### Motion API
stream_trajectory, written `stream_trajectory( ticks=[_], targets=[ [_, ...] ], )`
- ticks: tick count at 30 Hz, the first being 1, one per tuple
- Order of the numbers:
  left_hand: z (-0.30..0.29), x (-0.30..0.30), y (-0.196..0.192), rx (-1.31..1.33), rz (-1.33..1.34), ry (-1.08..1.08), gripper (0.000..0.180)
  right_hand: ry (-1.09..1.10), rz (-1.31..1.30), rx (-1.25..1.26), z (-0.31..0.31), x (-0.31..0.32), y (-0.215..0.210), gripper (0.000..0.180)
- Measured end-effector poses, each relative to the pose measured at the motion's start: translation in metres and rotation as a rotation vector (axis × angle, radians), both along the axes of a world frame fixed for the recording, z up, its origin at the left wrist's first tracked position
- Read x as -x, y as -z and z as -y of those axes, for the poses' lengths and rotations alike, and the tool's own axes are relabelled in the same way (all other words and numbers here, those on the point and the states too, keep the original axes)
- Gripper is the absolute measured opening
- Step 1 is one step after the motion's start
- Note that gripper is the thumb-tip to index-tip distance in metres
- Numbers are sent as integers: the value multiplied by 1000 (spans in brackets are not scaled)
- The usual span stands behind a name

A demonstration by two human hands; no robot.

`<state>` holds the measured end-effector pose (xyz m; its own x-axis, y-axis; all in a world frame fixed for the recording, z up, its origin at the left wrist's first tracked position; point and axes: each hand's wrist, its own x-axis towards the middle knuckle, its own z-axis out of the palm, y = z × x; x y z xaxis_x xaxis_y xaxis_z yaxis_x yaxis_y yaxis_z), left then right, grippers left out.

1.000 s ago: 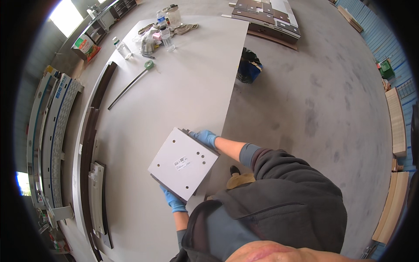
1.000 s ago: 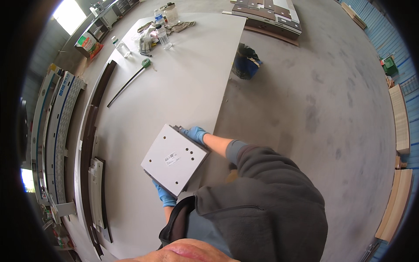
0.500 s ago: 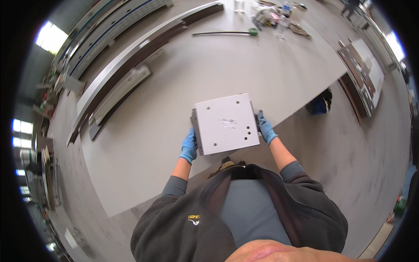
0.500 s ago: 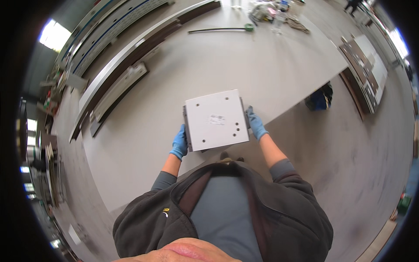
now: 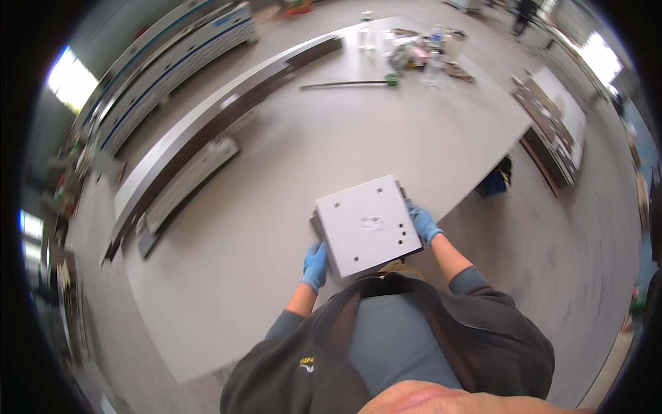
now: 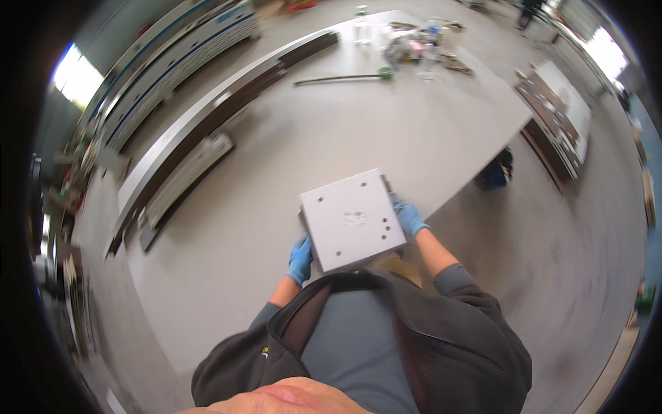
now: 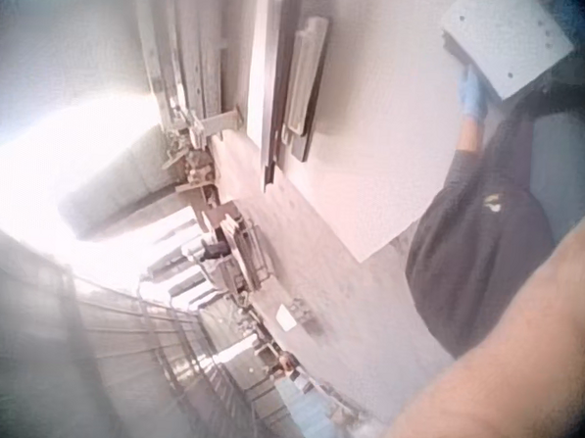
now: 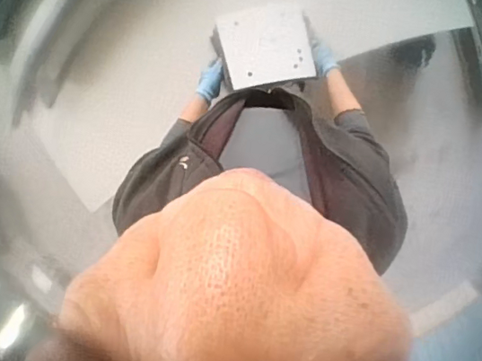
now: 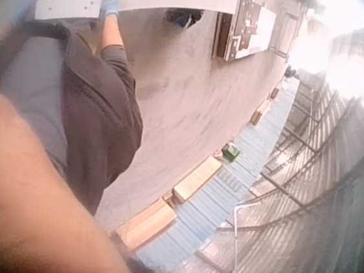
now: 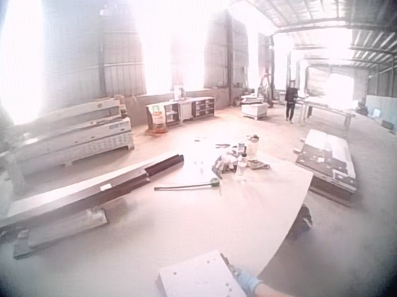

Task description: The person wipes a large gray panel with a cloth, then moves to a worktable and handles white and brown cabinet components. They pick up small white panels, place them on the table, and later carry and position long curved brown trim pieces onto a larger white cabinet shell. The person aligns and fits the trim along the curved edge of the cabinet.

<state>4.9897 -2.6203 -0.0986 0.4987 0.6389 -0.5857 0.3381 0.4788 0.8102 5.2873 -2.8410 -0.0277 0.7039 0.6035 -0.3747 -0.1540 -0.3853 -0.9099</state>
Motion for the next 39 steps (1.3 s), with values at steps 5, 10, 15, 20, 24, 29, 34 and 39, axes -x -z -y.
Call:
stream_trajectory(
  ticks=[5,10,15,20,24,29,34,39],
  targets=[
    [-20,0,34,-16,39,42,22,-9,148,31,-4,-4,12,63],
    [-29,0,41,20,20,57,21,-245,381,130,0,-5,2,55],
    [-27,-2,34,28,5,44,23,-390,661,235,3,-8,-4,35],
    [-31,-1,33,20,1,60,26,-506,842,293,0,-12,-9,38],
    [-34,0,34,40,-5,96,26,-371,571,195,1,-7,-13,40],
    [-29,2,29,33,100,17,26,-387,806,202,4,-1,-14,18],
    [-27,1,19,46,69,42,25,-406,640,321,1,-7,-17,31],
    [-29,1,17,73,64,73,27,-510,719,314,2,-6,-26,38]
  ],
)
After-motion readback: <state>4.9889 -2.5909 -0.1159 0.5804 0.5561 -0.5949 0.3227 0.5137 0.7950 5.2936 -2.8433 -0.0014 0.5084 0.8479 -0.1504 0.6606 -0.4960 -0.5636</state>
